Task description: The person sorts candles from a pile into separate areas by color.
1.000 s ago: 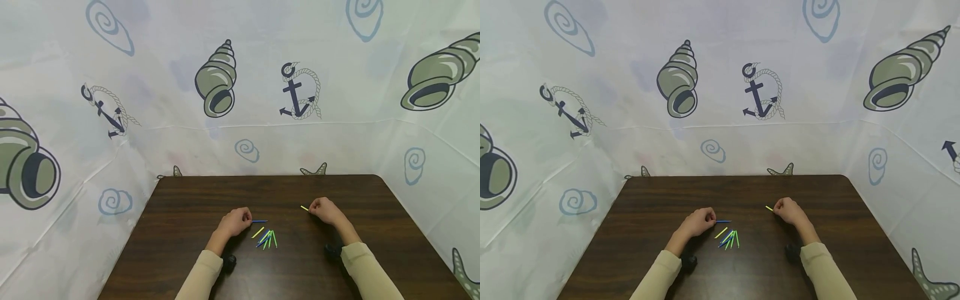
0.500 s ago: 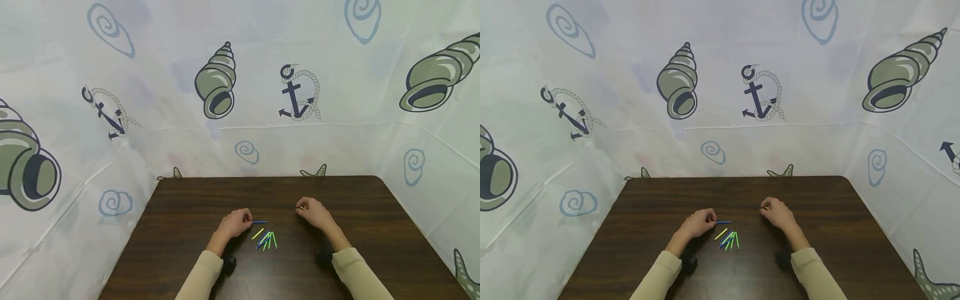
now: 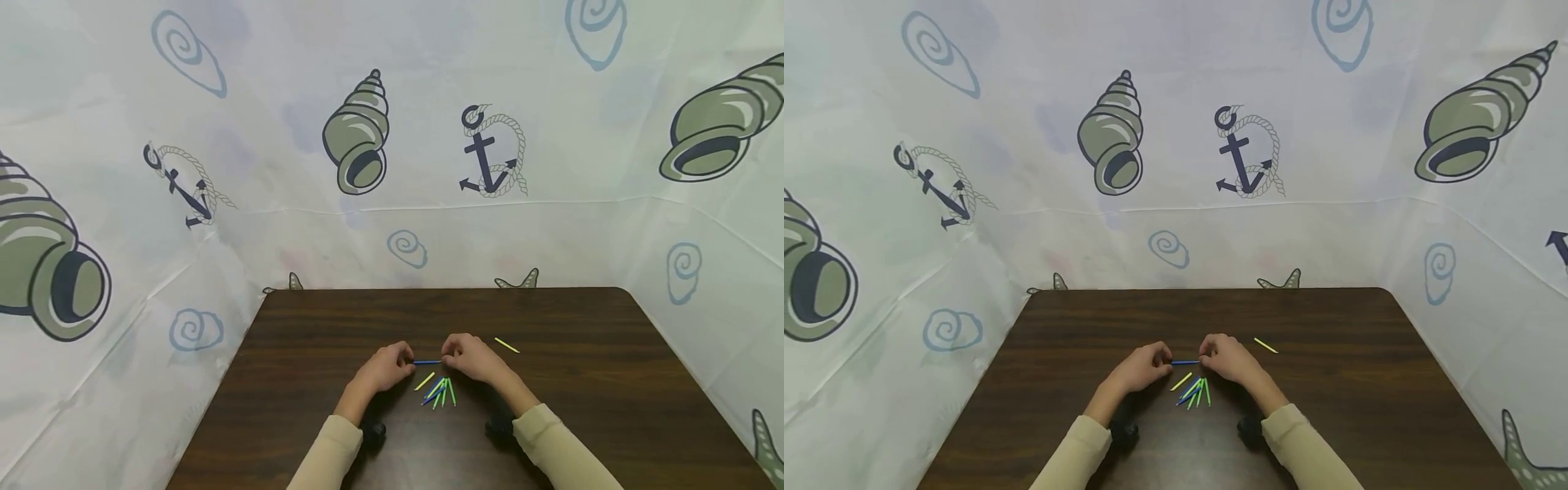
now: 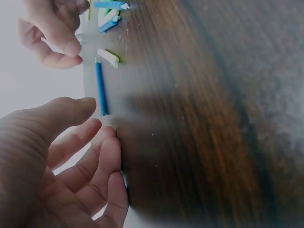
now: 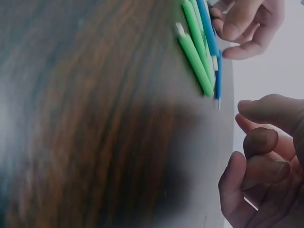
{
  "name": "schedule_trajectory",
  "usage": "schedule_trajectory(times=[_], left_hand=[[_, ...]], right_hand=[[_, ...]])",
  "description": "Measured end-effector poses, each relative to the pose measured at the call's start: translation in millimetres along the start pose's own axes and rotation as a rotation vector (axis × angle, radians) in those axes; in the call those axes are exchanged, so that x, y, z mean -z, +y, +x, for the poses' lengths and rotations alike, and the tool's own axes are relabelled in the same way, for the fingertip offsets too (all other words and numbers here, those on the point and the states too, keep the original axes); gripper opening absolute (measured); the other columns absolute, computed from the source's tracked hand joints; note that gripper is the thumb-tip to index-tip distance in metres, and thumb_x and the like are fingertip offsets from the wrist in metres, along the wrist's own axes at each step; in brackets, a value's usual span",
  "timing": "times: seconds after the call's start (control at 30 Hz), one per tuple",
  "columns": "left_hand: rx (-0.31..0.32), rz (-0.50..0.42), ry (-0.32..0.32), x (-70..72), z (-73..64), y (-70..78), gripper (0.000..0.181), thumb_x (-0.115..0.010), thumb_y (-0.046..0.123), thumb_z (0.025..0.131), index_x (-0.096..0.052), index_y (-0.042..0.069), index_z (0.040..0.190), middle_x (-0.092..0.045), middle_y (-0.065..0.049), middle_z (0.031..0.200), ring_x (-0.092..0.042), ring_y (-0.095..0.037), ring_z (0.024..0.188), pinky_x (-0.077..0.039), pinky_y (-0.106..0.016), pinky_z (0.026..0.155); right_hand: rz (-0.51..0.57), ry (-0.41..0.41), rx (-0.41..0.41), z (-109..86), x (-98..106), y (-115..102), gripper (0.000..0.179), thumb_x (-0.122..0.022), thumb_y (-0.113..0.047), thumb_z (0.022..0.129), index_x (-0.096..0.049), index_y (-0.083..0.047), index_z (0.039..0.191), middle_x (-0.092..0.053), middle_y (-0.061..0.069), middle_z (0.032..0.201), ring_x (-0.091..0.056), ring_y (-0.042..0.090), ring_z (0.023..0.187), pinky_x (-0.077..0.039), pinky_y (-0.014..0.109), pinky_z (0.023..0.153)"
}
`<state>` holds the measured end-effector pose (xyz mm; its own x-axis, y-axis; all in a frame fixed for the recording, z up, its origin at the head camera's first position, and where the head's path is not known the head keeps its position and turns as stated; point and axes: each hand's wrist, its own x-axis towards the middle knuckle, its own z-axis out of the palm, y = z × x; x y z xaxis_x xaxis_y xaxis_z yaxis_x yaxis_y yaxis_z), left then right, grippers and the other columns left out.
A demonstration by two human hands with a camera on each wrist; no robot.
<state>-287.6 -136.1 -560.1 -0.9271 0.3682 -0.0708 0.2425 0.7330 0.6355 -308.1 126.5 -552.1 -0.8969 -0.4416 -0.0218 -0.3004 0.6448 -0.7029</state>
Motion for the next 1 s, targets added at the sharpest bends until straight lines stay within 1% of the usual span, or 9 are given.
schedule_trajectory(times=[0.1,0.2,0.27,0.33,0.4,0.47,0.63,0.8,1.0], left_hand=[[-0.02,-0.011,0.001,-2.5,-1.5,-6.0,0.023,-0.073,0.03,0.104,-0.067,0.013,0.119,-0.067,0.0,0.091,-0.059,-0.014,0.074,-0.05,-0.034,0.066],[-0.005,-0.018,-0.022,-3.8,-4.6,-4.3,0.025,-0.073,0.032,0.104,-0.067,0.013,0.119,-0.068,-0.001,0.093,-0.061,-0.015,0.076,-0.052,-0.037,0.069],[0.036,-0.017,-0.05,2.5,-11.9,13.1,0.021,-0.074,0.028,0.102,-0.068,0.012,0.115,-0.069,0.0,0.093,-0.062,-0.015,0.078,-0.053,-0.044,0.077],[0.034,0.017,-0.062,2.0,-15.0,16.6,0.018,-0.073,0.03,0.103,-0.069,0.015,0.111,-0.068,0.004,0.092,-0.061,-0.012,0.08,-0.051,-0.05,0.089],[0.02,0.071,-0.065,1.5,-18.2,19.1,0.013,-0.073,0.031,0.102,-0.07,0.018,0.107,-0.067,0.008,0.09,-0.06,-0.008,0.079,-0.047,-0.054,0.092],[0.011,0.095,-0.071,1.1,-21.7,21.1,0.011,-0.074,0.031,0.102,-0.07,0.021,0.103,-0.064,0.011,0.088,-0.058,-0.007,0.077,-0.047,-0.051,0.09],[0.035,0.088,-0.088,-1.6,-28.1,24.1,0.012,-0.077,0.033,0.1,-0.07,0.024,0.101,-0.062,0.01,0.086,-0.056,-0.008,0.073,-0.048,-0.034,0.068],[0.027,0.138,-0.055,-5.5,-29.5,25.9,0.013,-0.081,0.03,0.098,-0.069,0.024,0.099,-0.061,0.01,0.087,-0.055,-0.006,0.074,-0.046,-0.031,0.066],[0.035,0.163,-0.035,-8.9,-28.9,23.6,0.013,-0.08,0.029,0.098,-0.068,0.026,0.096,-0.06,0.01,0.087,-0.054,-0.006,0.073,-0.045,-0.031,0.066]], right_hand=[[0.011,-0.033,0.021,3.0,-5,-3,0.004,-0.074,-0.016,0.101,-0.075,-0.014,0.104,-0.056,-0.004,0.07,-0.048,0.01,0.059,-0.039,0.026,0.055],[0.024,-0.052,0.028,6.0,-9,-5,0.004,-0.074,-0.016,0.102,-0.075,-0.014,0.105,-0.056,-0.004,0.069,-0.047,0.009,0.057,-0.038,0.025,0.054],[0.023,-0.059,0.03,8.0,-12,-6,0.005,-0.074,-0.017,0.102,-0.075,-0.014,0.106,-0.056,-0.004,0.068,-0.047,0.01,0.057,-0.037,0.025,0.053],[0.022,-0.06,0.034,9.6,-14,-6,0.006,-0.074,-0.017,0.101,-0.075,-0.013,0.106,-0.056,-0.005,0.068,-0.047,0.009,0.056,-0.036,0.025,0.053],[0.016,-0.06,0.039,10.8,-16,-6,0.006,-0.074,-0.017,0.101,-0.075,-0.014,0.105,-0.056,-0.005,0.067,-0.047,0.009,0.056,-0.036,0.025,0.053],[0.011,-0.058,0.043,11.9,-17,-7,0.005,-0.074,-0.017,0.101,-0.075,-0.014,0.105,-0.056,-0.005,0.067,-0.047,0.009,0.057,-0.036,0.025,0.053],[0.005,-0.062,0.046,14.2,-19,-7,0.005,-0.075,-0.018,0.1,-0.075,-0.014,0.102,-0.056,-0.005,0.067,-0.047,0.008,0.056,-0.036,0.024,0.053],[-0.001,-0.059,0.057,15.0,-18,-7,0.008,-0.076,-0.019,0.099,-0.074,-0.012,0.099,-0.057,-0.004,0.066,-0.047,0.009,0.055,-0.037,0.025,0.052],[-0.013,-0.055,0.032,15.7,-19,-8,0.007,-0.076,-0.015,0.099,-0.072,-0.017,0.094,-0.057,-0.004,0.068,-0.048,0.01,0.056,-0.037,0.026,0.053]])
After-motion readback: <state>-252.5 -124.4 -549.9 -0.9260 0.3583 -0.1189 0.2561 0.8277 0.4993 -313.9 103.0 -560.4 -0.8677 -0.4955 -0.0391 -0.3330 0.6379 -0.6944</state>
